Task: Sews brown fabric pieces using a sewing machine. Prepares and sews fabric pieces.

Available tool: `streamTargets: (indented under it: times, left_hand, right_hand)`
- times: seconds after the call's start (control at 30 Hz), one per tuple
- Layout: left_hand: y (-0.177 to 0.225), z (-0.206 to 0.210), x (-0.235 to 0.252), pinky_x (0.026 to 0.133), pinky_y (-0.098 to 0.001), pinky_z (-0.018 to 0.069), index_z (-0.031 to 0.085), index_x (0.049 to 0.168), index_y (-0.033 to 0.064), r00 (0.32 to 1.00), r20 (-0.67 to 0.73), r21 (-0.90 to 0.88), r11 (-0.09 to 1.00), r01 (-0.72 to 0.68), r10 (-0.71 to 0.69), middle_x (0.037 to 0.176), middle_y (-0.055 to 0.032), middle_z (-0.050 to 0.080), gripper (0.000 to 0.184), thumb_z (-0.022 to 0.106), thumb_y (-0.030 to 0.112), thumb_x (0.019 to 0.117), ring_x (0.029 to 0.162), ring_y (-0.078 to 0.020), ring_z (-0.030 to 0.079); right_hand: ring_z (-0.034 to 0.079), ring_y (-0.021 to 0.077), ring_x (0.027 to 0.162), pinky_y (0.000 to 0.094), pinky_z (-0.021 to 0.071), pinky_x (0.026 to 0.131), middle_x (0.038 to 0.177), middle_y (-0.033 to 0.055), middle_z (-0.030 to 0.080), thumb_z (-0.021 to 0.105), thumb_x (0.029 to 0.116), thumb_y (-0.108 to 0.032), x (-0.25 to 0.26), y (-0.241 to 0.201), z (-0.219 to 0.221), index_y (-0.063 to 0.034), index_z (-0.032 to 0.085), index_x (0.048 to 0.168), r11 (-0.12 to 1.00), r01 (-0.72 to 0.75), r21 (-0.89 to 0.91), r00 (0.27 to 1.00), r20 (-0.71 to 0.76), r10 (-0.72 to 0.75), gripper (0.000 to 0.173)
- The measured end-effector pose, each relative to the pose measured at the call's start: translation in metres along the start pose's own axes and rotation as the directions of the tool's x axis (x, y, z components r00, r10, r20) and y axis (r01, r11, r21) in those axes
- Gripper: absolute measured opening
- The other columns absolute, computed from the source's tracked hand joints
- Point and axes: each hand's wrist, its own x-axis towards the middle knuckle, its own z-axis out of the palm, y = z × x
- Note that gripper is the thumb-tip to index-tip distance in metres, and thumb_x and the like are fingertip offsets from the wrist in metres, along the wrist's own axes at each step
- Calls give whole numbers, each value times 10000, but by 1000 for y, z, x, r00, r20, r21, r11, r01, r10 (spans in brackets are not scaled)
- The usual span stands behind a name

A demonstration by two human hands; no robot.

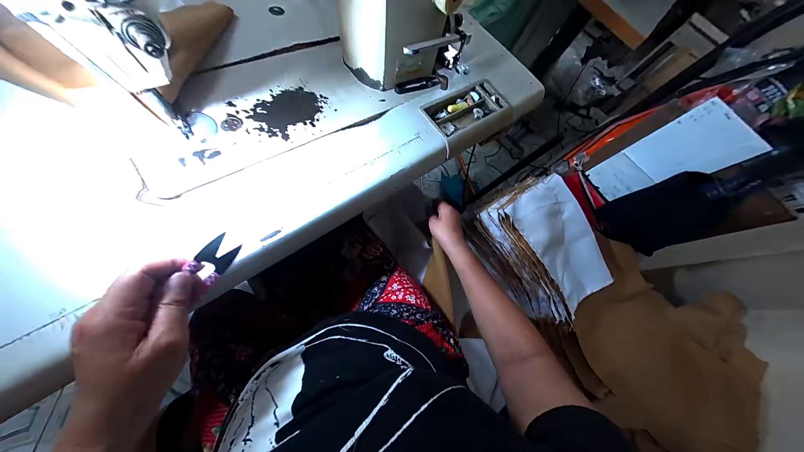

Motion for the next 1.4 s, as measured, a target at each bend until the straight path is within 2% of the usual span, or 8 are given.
streamTargets:
  times: [0.17,0.3,0.47,0.63,0.73,0.9,1.07,1.4]
  left_hand:
    - [39,48,9,655,-157,465,472,1441,-21,974,144,-140,978,-155,175,852,20,612,862,713,581,873,715,48,515]
    - [58,93,36,617,-264,539,560,1389,-16,946,143,-244,937,-252,292,721,-4,659,736,814,348,802,637,-37,600]
    - [79,63,95,585,-197,479,740,938,28,946,18,-108,941,-319,323,728,-11,654,84,737,89,880,610,-18,552]
    - [106,44,160,636,-557,525,745,975,19,793,-266,331,825,-459,548,844,-193,735,135,640,64,904,743,-379,710]
    - [94,54,179,676,-568,529,722,1034,-9,817,-230,294,838,-459,528,857,-210,716,160,638,48,911,770,-391,704]
    - [91,55,117,693,-485,546,403,1496,9,968,-74,89,968,-235,241,923,-183,640,587,626,266,1017,747,-293,631]
    - [72,60,47,725,-404,543,702,1261,64,965,261,-12,1000,-5,8,871,-64,708,415,544,372,1031,759,-152,648]
    - [62,70,50,820,-413,532,758,1171,89,929,370,2,999,38,-36,930,-57,745,373,519,343,1040,857,-142,681]
  right_hand:
    - [567,82,629,250,495,584,748,63,596,508,1036,-96,-55,-87,-32,18,621,1005,757,533,379,836,-95,-541,163]
    - [610,6,709,177,531,651,812,15,634,552,987,-42,-107,-129,-36,0,631,997,586,665,463,669,-20,-743,90]
    - [571,-42,641,152,508,595,756,-81,608,558,1011,-84,-91,-135,-59,-85,614,973,621,639,453,757,-227,-613,68]
    - [622,44,598,241,551,575,727,-20,642,758,861,-71,-89,-156,-62,-65,514,1074,646,634,425,741,-94,-665,324]
    - [686,51,770,234,578,701,893,10,719,718,881,-25,-85,-146,-40,-64,541,1065,570,659,492,673,-47,-738,258]
    - [685,50,984,215,572,838,1164,101,714,677,879,-1,-80,-124,-21,40,667,1221,661,567,491,716,102,-690,345]
    - [689,52,989,221,579,870,1209,113,701,677,843,17,-75,-119,-19,50,615,1314,706,461,537,785,123,-607,476]
    - [690,39,945,206,574,823,1170,100,714,682,804,15,-79,-123,-6,49,624,1285,689,465,556,768,133,-626,485]
